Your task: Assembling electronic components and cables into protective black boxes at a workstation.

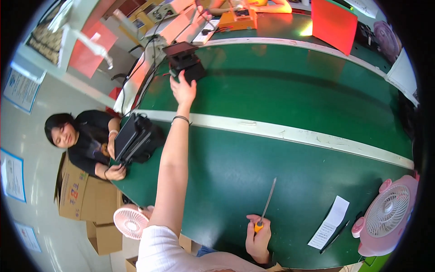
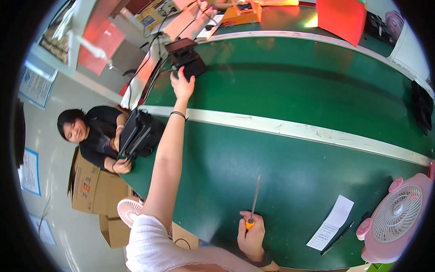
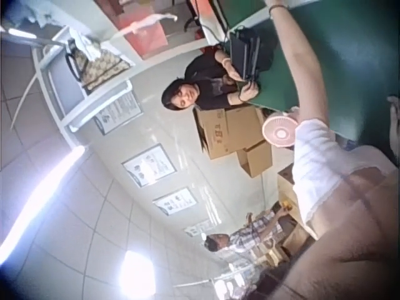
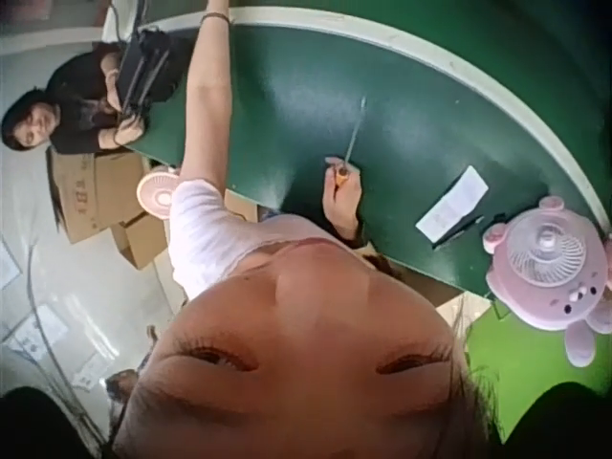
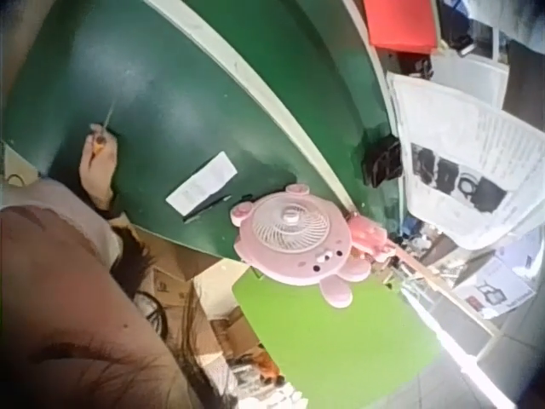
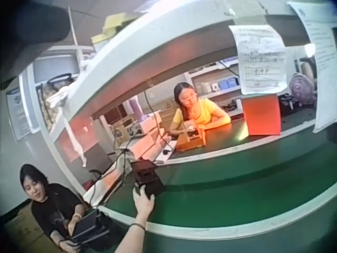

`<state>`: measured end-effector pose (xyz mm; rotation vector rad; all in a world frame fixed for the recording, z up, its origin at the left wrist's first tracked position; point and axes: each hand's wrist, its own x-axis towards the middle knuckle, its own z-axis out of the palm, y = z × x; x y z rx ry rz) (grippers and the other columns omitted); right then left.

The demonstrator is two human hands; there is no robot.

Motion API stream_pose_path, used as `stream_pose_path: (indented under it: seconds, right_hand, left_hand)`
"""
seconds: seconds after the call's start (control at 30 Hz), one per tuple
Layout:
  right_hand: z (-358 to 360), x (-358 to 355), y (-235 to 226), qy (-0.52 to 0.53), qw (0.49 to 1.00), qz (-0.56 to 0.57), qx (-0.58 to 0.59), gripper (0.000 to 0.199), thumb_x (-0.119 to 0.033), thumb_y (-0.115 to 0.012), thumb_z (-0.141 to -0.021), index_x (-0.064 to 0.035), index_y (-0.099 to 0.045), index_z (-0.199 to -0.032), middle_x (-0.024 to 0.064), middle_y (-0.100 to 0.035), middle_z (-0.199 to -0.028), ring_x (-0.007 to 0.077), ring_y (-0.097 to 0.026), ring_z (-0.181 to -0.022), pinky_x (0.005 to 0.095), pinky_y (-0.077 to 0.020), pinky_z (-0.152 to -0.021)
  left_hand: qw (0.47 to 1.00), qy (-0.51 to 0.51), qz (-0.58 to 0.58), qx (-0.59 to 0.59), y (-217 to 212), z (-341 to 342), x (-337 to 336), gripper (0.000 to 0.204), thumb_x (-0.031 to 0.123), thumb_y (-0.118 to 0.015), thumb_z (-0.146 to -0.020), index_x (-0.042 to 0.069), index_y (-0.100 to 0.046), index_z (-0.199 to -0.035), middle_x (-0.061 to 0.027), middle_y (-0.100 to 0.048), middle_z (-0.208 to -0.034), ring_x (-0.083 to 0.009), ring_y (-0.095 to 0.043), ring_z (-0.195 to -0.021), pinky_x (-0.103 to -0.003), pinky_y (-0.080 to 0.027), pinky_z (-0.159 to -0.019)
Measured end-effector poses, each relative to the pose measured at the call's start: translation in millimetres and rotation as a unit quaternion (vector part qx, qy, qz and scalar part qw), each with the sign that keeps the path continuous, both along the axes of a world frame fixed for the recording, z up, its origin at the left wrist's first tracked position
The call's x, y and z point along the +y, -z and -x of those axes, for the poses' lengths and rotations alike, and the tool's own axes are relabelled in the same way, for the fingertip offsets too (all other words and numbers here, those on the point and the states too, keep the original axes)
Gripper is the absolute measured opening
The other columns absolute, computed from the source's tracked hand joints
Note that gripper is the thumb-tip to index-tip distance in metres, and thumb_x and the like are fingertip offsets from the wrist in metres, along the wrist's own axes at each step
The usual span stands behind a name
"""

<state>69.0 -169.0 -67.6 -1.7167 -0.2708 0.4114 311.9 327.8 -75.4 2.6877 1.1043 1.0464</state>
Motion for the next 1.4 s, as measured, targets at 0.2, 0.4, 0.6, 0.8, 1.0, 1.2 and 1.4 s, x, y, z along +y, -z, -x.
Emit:
stream_pose_path:
  seconds: [0.2, 0.4, 0.6, 0.8, 1.0, 1.2, 1.4]
  right_hand:
    - [-3, 4, 5, -0.021, 0.995, -0.003, -0.095, 0.024, 0.000, -0.061, -0.086, 0.0004, -0.045, -0.103, 0.0151, -0.067, -0.104, 0.0318, -0.063, -0.088, 0.0383, -0.0509, -0.080]
    - [-3, 11, 3, -0.013, 0.994, 0.012, -0.107, 0.018, 0.000, -0.057, -0.089, -0.0007, -0.045, -0.103, 0.0165, -0.068, -0.101, 0.0327, -0.064, -0.085, 0.0394, -0.0505, -0.079]
    - [1, 21, 7, 0.034, 0.984, 0.071, -0.158, 0.016, -0.008, -0.060, -0.093, 0.0001, -0.049, -0.103, 0.0153, -0.069, -0.095, 0.0317, -0.066, -0.081, 0.0377, -0.0515, -0.075]
    - [2, 22, 15, 0.115, 0.983, -0.125, -0.075, 0.014, -0.013, -0.053, -0.100, -0.0018, -0.047, -0.106, 0.0129, -0.070, -0.104, 0.0133, -0.064, -0.073, 0.0265, -0.0538, -0.068]
    - [29, 20, -4, 0.126, 0.964, -0.221, -0.075, 0.015, -0.013, -0.053, -0.101, -0.0043, -0.043, -0.108, 0.0145, -0.057, -0.129, 0.0083, -0.059, -0.074, 0.0220, -0.0515, -0.062]
    - [60, -2, 0, 0.142, 0.953, -0.266, -0.020, 0.019, -0.006, -0.057, -0.097, -0.0052, -0.042, -0.109, 0.0143, -0.040, -0.146, 0.0099, -0.057, -0.084, 0.0220, -0.0504, -0.072]
    - [49, -37, 10, 0.202, 0.946, -0.254, -0.003, 0.020, -0.010, -0.062, -0.096, -0.0060, -0.045, -0.106, 0.0117, -0.050, -0.127, 0.0222, -0.041, -0.133, 0.0315, -0.0357, -0.102]
  left_hand:
    - [0.984, 0.029, 0.092, -0.152, 15, -13, -9, 0.041, 0.010, -0.073, -0.085, 0.009, -0.049, -0.119, -0.0259, -0.042, -0.127, -0.0448, -0.052, -0.112, -0.045, -0.046, -0.096]
    - [0.968, 0.084, 0.080, -0.224, -4, 13, -58, 0.032, 0.009, -0.074, -0.083, 0.009, -0.056, -0.110, -0.0245, -0.043, -0.113, -0.0418, -0.050, -0.102, -0.043, -0.042, -0.095]
    - [0.941, 0.172, 0.140, -0.255, -42, 80, -158, 0.029, 0.008, -0.070, -0.086, 0.009, -0.054, -0.110, -0.0263, -0.039, -0.117, -0.0444, -0.051, -0.104, -0.048, -0.047, -0.089]
    - [0.930, 0.273, 0.140, -0.203, -50, 192, -257, 0.023, 0.003, -0.064, -0.089, 0.009, -0.054, -0.108, -0.0251, -0.039, -0.114, -0.0456, -0.054, -0.101, -0.049, -0.048, -0.083]
    - [0.927, 0.272, 0.190, -0.174, -36, 293, -330, 0.022, 0.005, -0.066, -0.089, 0.016, -0.063, -0.108, -0.0193, -0.040, -0.123, -0.0414, -0.057, -0.103, -0.046, -0.051, -0.079]
    - [0.913, 0.352, 0.101, -0.180, -24, 347, -411, 0.036, 0.000, -0.066, -0.084, 0.014, -0.064, -0.118, -0.0246, -0.039, -0.132, -0.0458, -0.051, -0.116, -0.046, -0.047, -0.096]
    - [0.845, 0.512, 0.121, -0.092, -16, 389, -451, 0.049, 0.001, -0.063, -0.087, 0.005, -0.053, -0.135, -0.0246, -0.046, -0.138, -0.0480, -0.048, -0.127, -0.047, -0.044, -0.103]
